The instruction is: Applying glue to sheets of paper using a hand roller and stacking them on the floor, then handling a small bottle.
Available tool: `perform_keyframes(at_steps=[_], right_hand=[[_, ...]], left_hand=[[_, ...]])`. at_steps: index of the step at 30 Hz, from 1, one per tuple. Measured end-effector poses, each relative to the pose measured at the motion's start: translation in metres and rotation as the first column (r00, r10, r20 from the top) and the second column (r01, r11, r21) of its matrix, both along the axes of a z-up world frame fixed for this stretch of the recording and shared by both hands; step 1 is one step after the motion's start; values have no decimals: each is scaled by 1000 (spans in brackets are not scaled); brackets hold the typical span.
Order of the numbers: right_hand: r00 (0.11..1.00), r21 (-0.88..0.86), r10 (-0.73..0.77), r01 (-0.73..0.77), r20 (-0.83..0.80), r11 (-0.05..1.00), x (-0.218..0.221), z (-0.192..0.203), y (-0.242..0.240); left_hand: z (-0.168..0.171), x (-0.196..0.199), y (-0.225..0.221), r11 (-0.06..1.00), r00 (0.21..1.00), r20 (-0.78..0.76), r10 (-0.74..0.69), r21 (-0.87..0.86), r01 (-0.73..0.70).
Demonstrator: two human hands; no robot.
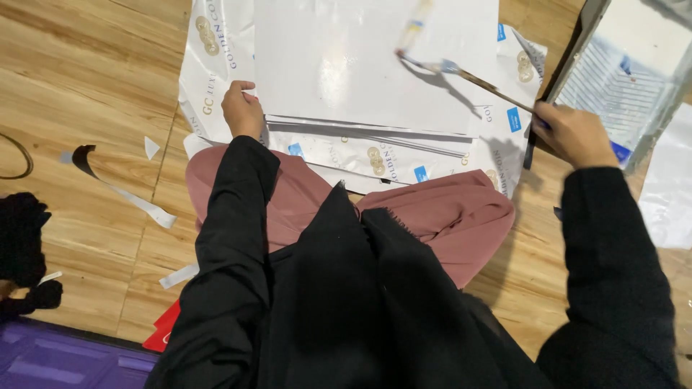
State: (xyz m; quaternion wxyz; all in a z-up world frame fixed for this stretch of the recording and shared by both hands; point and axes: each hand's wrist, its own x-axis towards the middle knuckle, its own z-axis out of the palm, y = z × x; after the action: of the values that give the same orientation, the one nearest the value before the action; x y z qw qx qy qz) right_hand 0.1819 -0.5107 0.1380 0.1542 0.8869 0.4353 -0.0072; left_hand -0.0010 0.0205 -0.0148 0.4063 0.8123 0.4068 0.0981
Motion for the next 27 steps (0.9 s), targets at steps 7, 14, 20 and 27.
perform_keyframes(at_steps=[7, 14, 20, 27], right_hand=[[971, -224, -165, 201, 171, 953, -25, 17, -149], [979, -85, -79, 97, 188, 992, -53, 34, -27], [985, 107, 169, -173, 44, 979, -40, -10, 120], [996, -168, -80, 71, -50, 983, -36, 8, -25]], left_hand=[[18, 5, -12, 996, 1000, 0, 24, -84, -24], [11, 8, -19, 997, 996, 44, -77, 18, 76], [2, 5, -13, 999, 997, 62, -37, -35, 39], [15, 5, -15, 995, 999, 49, 0, -96, 5]])
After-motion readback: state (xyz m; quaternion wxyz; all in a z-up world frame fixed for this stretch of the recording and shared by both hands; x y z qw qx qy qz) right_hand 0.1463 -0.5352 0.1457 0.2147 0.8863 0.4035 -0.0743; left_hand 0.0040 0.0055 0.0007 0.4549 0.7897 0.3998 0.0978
